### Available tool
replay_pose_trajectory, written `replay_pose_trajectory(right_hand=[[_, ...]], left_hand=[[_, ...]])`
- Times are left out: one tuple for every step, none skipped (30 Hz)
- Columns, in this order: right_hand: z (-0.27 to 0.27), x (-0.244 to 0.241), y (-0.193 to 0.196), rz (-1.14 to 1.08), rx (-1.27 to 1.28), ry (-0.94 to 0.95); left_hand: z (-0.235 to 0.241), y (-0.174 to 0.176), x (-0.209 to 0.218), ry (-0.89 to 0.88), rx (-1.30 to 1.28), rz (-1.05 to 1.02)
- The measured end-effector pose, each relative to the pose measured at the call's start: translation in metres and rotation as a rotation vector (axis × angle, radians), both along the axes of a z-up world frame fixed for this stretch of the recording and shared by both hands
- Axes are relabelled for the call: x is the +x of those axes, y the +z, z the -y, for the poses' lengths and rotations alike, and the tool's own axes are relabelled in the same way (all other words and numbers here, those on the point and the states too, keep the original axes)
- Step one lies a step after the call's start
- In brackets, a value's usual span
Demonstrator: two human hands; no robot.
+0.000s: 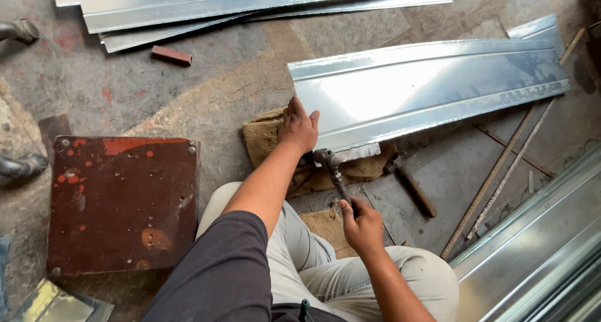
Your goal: The person hammers the folded edge of a metal sheet using a hammer. They reposition the metal sheet on a wooden block and repeat the hammering motion along its seam to secure the fold.
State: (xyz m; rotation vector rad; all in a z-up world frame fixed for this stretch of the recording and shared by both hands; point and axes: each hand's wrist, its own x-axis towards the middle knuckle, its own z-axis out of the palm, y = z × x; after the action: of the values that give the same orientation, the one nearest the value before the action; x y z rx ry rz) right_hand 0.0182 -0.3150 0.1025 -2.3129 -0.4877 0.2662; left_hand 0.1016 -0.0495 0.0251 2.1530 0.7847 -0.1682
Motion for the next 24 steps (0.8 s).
replay_pose_trajectory(right_hand=[[-0.003, 0.001, 0.01, 0.006, 0.007, -0.038], [-0.003, 0.0, 0.021, 0.007, 0.007, -0.078], [-0.001, 0.0, 0.033, 0.055, 0.114, -0.039], [0.001, 0.001, 0.045, 0.1, 0.222, 0.005], [0.002, 0.0, 0.052, 0.145, 0.33, 0.049], [-0.001, -0.001, 0.054, 0.123, 0.437, 0.056], [0.0, -0.003, 0.053, 0.1, 0.545, 0.063], [0.001, -0.005, 0.049, 0.078, 0.652, 0.064], [0.0, -0.004, 0.04, 0.162, 0.501, 0.047], [-0.001, -0.004, 0.029, 0.239, 0.342, 0.027], [-0.002, -0.003, 0.019, 0.313, 0.181, 0.007], [-0.002, 0.001, 0.011, 0.183, 0.06, -0.03], [-0.004, 0.006, 0.005, 0.053, -0.061, -0.066], [-0.008, 0.01, 0.003, -0.075, -0.178, -0.106], [-0.01, 0.013, 0.006, -0.075, -0.053, -0.109], [-0.005, 0.014, 0.016, -0.08, 0.063, -0.104], [-0.001, 0.015, 0.029, -0.086, 0.179, -0.099], [-0.001, 0.016, 0.043, 0.011, 0.281, -0.048], [0.0, 0.02, 0.06, 0.108, 0.382, 0.006], [0.005, 0.017, 0.079, 0.072, 0.524, -0.03], [0.005, 0.024, 0.097, 0.184, 0.765, 0.134], [0.009, 0.022, 0.115, 0.228, 0.879, 0.144], [0.015, 0.02, 0.132, 0.272, 0.993, 0.155], [0.018, 0.023, 0.142, 0.388, 1.029, 0.173]], left_hand=[[-0.003, -0.002, 0.003, 0.008, 0.002, -0.002], [-0.003, -0.005, 0.004, 0.012, -0.001, -0.01], [-0.001, -0.006, 0.005, 0.017, -0.005, -0.017], [0.0, -0.007, 0.003, 0.024, -0.014, -0.008], [0.001, -0.007, 0.002, 0.031, -0.023, 0.002], [-0.001, -0.006, 0.001, 0.043, -0.022, 0.015], [-0.003, -0.005, 0.001, 0.031, -0.022, 0.0], [-0.004, -0.006, 0.003, 0.013, -0.021, -0.014], [-0.005, -0.007, 0.004, -0.005, -0.02, -0.029], [-0.007, -0.011, 0.005, -0.029, -0.042, -0.023], [-0.012, -0.015, 0.005, -0.052, -0.065, -0.017], [-0.016, -0.018, 0.005, -0.066, -0.087, -0.008], [-0.016, -0.02, 0.004, -0.098, -0.072, -0.028], [-0.017, -0.018, 0.005, -0.137, -0.052, -0.044], [-0.019, -0.013, 0.005, -0.175, -0.031, -0.062], [-0.02, -0.006, 0.005, -0.188, -0.022, -0.137], [-0.023, 0.003, 0.01, -0.201, -0.013, -0.213], [-0.027, 0.012, 0.013, -0.215, -0.003, -0.29], [-0.028, 0.02, 0.014, -0.216, -0.082, -0.326], [-0.029, 0.026, 0.014, -0.211, -0.158, -0.364], [-0.031, 0.029, 0.014, -0.205, -0.233, -0.4], [-0.031, 0.029, 0.017, -0.201, -0.213, -0.42], [-0.031, 0.027, 0.021, -0.197, -0.193, -0.44], [-0.028, 0.023, 0.023, -0.196, -0.176, -0.461]])
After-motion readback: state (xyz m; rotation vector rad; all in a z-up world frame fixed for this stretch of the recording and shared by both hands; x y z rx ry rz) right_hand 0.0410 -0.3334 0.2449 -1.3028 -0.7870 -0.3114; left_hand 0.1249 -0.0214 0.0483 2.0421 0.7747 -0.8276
